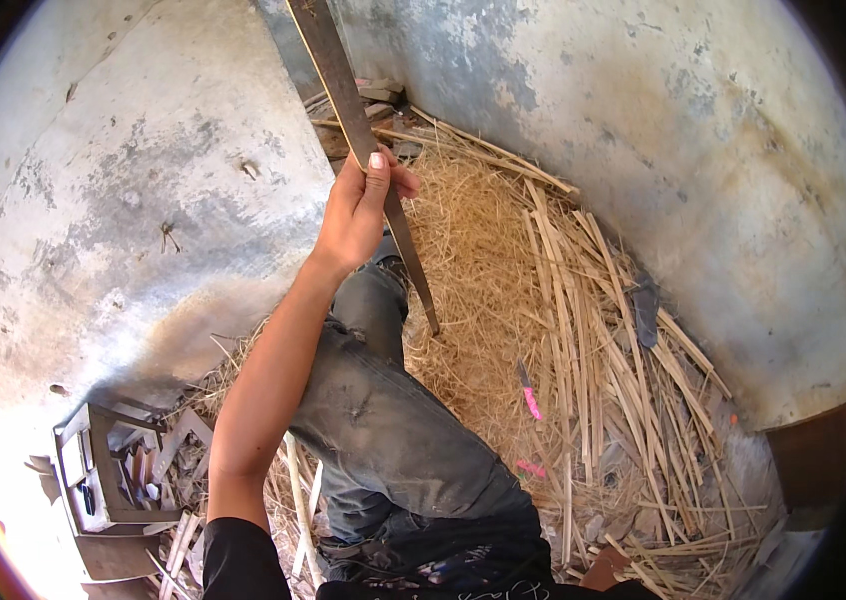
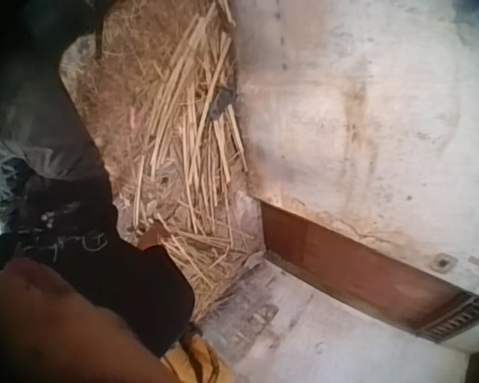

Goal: The person scrapes a wooden strip using a small knife, splits a wooden piece lengthwise with a large knife, and scrapes another wooden strip using the small knife.

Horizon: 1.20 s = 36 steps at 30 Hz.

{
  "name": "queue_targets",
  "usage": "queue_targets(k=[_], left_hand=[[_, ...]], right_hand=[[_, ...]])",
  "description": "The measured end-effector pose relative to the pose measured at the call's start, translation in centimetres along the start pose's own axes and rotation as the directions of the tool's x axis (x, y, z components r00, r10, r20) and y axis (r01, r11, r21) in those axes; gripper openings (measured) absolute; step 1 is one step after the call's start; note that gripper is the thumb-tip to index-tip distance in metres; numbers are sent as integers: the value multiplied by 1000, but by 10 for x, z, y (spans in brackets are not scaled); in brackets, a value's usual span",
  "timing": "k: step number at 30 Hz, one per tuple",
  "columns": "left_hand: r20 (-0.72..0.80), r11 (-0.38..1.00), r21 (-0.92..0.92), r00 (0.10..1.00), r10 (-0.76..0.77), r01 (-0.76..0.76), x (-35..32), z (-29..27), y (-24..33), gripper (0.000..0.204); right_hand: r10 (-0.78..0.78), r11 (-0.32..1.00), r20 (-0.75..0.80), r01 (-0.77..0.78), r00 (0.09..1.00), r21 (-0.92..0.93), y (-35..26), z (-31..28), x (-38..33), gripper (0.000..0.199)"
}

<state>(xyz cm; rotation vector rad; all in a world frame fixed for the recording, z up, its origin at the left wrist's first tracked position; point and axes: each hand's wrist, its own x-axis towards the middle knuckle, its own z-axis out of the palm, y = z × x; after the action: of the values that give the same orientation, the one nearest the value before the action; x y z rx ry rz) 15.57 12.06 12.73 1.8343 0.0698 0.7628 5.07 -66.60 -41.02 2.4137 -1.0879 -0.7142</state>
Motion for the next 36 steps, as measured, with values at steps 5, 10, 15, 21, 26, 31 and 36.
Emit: queue_targets(k=[5, 10, 15, 21, 26, 31, 36], left_hand=[[14, 1000, -26, 1000, 17, -16, 0, 1, 5, 43], [-5, 1000, 0, 1000, -9, 9, -6, -10, 1, 44], [14, 1000, -17, 1000, -16, 16, -5, -1, 12, 45], [32, 1000, 2, 999, -4, 4, -5, -3, 4, 46], [39, 1000, 8, 999, 3, -3, -8, -5, 8, 46], [50, 1000, 23, 999, 10, -11, -10, -9, 7, 46], [44, 1000, 20, 999, -5, 4, -15, -15, 10, 45]], right_hand=[[11, 999, -1, -11, 1000, -31, 3, 17, 27, 46], [32, 999, -264, -21, 964, 46, 11, 44, 49, 45], [-56, 963, -135, 18, 989, -269, 22, 3, 45, 50], [-112, 958, -47, 95, 993, -270, 36, -39, 37, 46], [-171, 952, -12, 162, 985, -261, 59, -56, 27, 43], [-236, 935, 25, 234, 971, -265, 76, -71, 11, 40], [-350, 890, 96, 363, 932, -274, 62, -100, -13, 38]])
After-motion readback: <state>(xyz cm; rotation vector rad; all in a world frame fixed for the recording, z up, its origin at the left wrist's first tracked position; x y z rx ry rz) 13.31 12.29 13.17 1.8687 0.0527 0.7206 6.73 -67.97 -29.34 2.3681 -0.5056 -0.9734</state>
